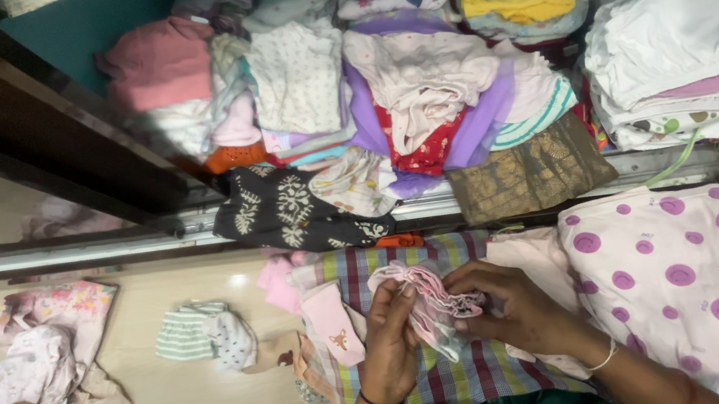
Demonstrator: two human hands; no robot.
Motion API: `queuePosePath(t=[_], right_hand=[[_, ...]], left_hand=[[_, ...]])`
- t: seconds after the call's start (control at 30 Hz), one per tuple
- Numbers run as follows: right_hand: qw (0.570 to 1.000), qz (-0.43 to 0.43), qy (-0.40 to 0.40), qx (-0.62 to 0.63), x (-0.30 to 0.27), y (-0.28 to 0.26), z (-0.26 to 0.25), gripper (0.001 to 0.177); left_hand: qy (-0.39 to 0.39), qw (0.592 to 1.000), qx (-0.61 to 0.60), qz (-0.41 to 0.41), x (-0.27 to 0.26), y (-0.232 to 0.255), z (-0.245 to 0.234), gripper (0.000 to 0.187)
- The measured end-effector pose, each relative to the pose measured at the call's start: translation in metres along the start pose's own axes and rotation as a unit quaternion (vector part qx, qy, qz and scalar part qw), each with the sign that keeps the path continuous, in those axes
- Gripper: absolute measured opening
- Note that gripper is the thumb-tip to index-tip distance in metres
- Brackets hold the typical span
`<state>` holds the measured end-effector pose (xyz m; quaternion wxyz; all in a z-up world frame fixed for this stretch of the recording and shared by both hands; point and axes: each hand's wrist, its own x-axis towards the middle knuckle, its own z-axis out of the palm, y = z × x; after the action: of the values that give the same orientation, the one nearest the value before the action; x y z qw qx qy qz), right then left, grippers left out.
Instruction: The person organizes a large quantity of baby clothes and socks by matching pairs and placing them into a shelf.
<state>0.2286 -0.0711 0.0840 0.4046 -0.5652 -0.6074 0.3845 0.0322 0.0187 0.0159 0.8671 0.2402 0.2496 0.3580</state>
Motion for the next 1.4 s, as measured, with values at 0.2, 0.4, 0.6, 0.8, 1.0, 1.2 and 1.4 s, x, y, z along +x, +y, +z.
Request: queuePosePath(t=[0.2, 0.4, 0.6, 0.8, 1.0, 1.2, 1.4], right_hand=[[0.997, -0.047, -0.011, -0.055, 0.005, -0.012, -0.005, 0.043], [0.985, -0.101, -0.024, -0.140, -0.004, -0.016, 0.010, 0.042], [0.982, -0.165, -0.067, -0.065, -0.013, -0.019, 0.022, 0.047], [0.998, 0.029, 0.026, 0.052, -0.008, 0.008, 0.013, 0.036], [0.965, 0.097, 0.037, 0.242, -0.006, 0.036, 0.000, 0.060], [0.926, 0.190, 0.086, 0.315, -0.006, 0.060, 0.004, 0.062], [0.888, 0.210, 0.082, 0.400, -0.011, 0.059, 0.002, 0.059]], left_hand=[[0.040, 0.999, 0.022, -0.025, -0.005, 0.014, 0.016, 0.035], [0.032, 0.997, 0.075, -0.012, -0.008, 0.011, 0.014, 0.054], [0.073, 0.986, 0.153, -0.002, -0.012, 0.020, 0.004, 0.056], [0.058, 0.995, 0.086, 0.001, -0.016, 0.025, -0.004, 0.047], [0.020, 0.999, 0.035, -0.024, -0.013, 0.020, 0.004, 0.052], [-0.043, 0.999, 0.014, -0.025, -0.016, 0.013, 0.008, 0.066], [-0.057, 0.997, 0.037, -0.038, -0.019, 0.020, 0.014, 0.070]])
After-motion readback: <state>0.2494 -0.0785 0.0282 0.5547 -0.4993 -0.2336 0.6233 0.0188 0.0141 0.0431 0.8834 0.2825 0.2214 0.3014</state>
